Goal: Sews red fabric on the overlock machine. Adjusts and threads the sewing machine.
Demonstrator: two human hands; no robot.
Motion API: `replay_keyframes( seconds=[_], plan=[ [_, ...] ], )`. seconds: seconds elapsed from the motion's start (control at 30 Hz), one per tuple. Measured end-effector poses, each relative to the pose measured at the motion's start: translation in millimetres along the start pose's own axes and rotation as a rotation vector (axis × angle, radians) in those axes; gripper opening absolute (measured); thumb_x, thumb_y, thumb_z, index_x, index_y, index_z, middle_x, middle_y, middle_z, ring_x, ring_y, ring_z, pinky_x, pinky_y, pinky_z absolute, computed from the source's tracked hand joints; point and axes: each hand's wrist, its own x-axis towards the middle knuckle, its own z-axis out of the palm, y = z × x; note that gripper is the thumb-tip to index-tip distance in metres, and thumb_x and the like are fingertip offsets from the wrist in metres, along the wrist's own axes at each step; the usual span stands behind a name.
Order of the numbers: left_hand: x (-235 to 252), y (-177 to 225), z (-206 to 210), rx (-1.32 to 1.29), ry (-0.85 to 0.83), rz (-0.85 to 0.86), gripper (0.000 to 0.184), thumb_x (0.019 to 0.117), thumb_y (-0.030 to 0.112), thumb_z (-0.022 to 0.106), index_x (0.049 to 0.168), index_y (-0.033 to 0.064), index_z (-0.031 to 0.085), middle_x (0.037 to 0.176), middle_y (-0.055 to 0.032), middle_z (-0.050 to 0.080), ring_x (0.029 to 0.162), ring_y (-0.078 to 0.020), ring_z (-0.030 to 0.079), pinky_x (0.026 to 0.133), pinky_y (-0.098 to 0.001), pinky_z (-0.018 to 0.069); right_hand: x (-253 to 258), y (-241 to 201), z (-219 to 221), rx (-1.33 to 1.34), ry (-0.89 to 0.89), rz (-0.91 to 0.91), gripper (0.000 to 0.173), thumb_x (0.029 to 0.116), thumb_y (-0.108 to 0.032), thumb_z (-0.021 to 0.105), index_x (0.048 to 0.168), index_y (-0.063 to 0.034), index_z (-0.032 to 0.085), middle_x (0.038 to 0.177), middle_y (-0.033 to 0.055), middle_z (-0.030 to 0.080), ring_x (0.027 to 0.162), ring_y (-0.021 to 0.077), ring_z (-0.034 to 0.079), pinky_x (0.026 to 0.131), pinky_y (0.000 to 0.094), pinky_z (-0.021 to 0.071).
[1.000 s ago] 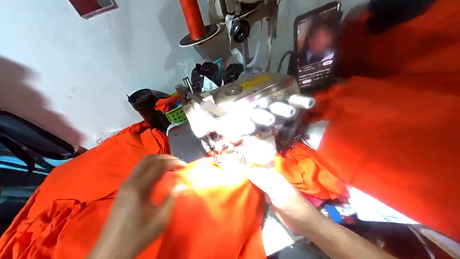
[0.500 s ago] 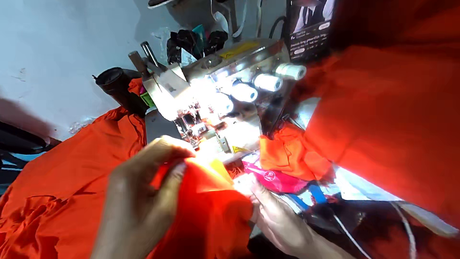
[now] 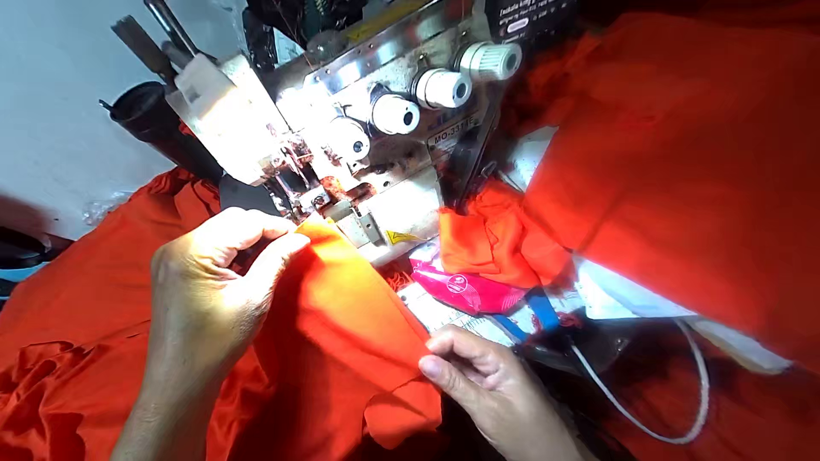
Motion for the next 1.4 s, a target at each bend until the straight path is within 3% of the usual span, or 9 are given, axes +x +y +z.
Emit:
replay_keyframes(
  seconds=[0.1,0.23,0.5,0.73,0.87,0.93,1.07,1.23,1.4],
  plan=[
    [2.1,-8.1,7.9,-0.131,-0.016,-0.009,0.008,0.0919,0.012,0.068,0.099,0.01,0.071,0.092,0.0087,0.069,0.081,0.0072,0.063,0.073,-0.0083,0.0519,-9.5,-1.6,-0.8,-0.014,0.03,-0.013,0.016,0.0989,-0.02,0.066,0.094,-0.0054,0.069,0.084,-0.0056,0.064,0.066,-0.0062,0.058,0.056,0.0104,0.051],
    [-4.7,-11.5,-0.3,-0.082,-0.049,-0.124,0.002,0.0904,0.017,0.069,0.09,0.0172,0.071,0.076,0.0144,0.066,0.064,0.0091,0.058,0.055,-0.0079,0.0462,-17.0,-8.1,-0.2,0.005,0.013,-0.015,0.013,0.1004,-0.014,0.063,0.096,-0.0031,0.068,0.088,-0.0052,0.066,0.07,-0.0078,0.058,0.061,0.0101,0.0512],
    [-24.3,-10.1,-10.7,-0.079,-0.103,-0.128,0.005,0.0953,0.01,0.064,0.098,0.0053,0.063,0.079,0.003,0.06,0.065,0.0071,0.054,0.057,-0.0072,0.0427,-25.0,-14.2,7.5,0.036,-0.009,-0.096,0.008,0.101,-0.011,0.059,0.095,-0.0103,0.065,0.094,-0.0099,0.07,0.081,-0.01,0.061,0.071,0.009,0.0522],
    [-11.7,-1.0,3.5,0.134,-0.034,-0.124,0.007,0.0969,0.017,0.064,0.093,0.0125,0.067,0.072,0.0052,0.058,0.059,0.0012,0.049,0.053,-0.0156,0.0359,-18.5,-19.7,17.5,-0.012,0.149,-0.011,0.008,0.0905,-0.002,0.066,0.091,-0.009,0.062,0.083,-0.011,0.068,0.071,-0.0078,0.06,0.061,0.0101,0.0505],
    [-15.2,19.9,6.2,0.257,-0.04,-0.004,0.016,0.0977,0.006,0.062,0.104,-0.0012,0.075,0.099,-0.0169,0.068,0.089,-0.0231,0.064,0.077,-0.0344,0.0509,-17.5,-16.8,10.2,-0.053,-0.036,0.17,0.033,0.0934,-0.007,0.068,0.123,0.0006,0.057,0.082,-0.0077,0.07,0.066,-0.004,0.062,0.059,0.0146,0.0522],
    [-23.5,29.0,11.2,0.329,-0.053,0.023,0.023,0.1016,0.01,0.057,0.111,-0.0028,0.074,0.106,-0.0219,0.07,0.099,-0.0357,0.068,0.083,-0.048,0.0534,-17.5,-18.7,9.8,-0.03,-0.067,0.24,0.032,0.0928,-0.008,0.068,0.122,0.0019,0.061,0.081,-0.0083,0.07,0.065,-0.004,0.063,0.057,0.0146,0.0533],
    [-40.1,26.1,24.5,0.385,-0.018,0.06,0.038,0.1032,0.026,0.052,0.125,0.0012,0.072,0.122,-0.0201,0.07,0.111,-0.0375,0.068,0.09,-0.0509,0.0522,-16.9,-19.1,11.2,0.044,-0.059,0.154,0.015,0.0931,0.001,0.064,0.107,-0.0019,0.065,0.086,-0.0087,0.07,0.07,-0.0042,0.064,0.062,0.015,0.0545],
    [-27.1,34.7,19.9,0.317,-0.036,0.026,0.029,0.1032,0.02,0.058,0.121,0.0037,0.074,0.123,-0.0137,0.073,0.112,-0.027,0.07,0.094,-0.0454,0.0532,-12.8,-33.9,23.4,0.029,-0.002,0.033,0.021,0.095,-0.003,0.063,0.114,0.0024,0.059,0.099,-0.0037,0.072,0.078,-0.0051,0.065,0.066,0.0132,0.0546],
    [-27.4,13.1,12.9,0.403,-0.065,0.164,0.032,0.101,0.034,0.054,0.113,0.0205,0.08,0.12,-0.0062,0.072,0.127,-0.0323,0.056,0.105,-0.0605,0.0317,-2.5,-30.4,41.8,0.006,0.022,-0.015,0.022,0.0953,-0.001,0.062,0.115,0.0007,0.054,0.089,-0.0039,0.071,0.075,-0.0018,0.066,0.067,0.0166,0.0568]
  ],
)
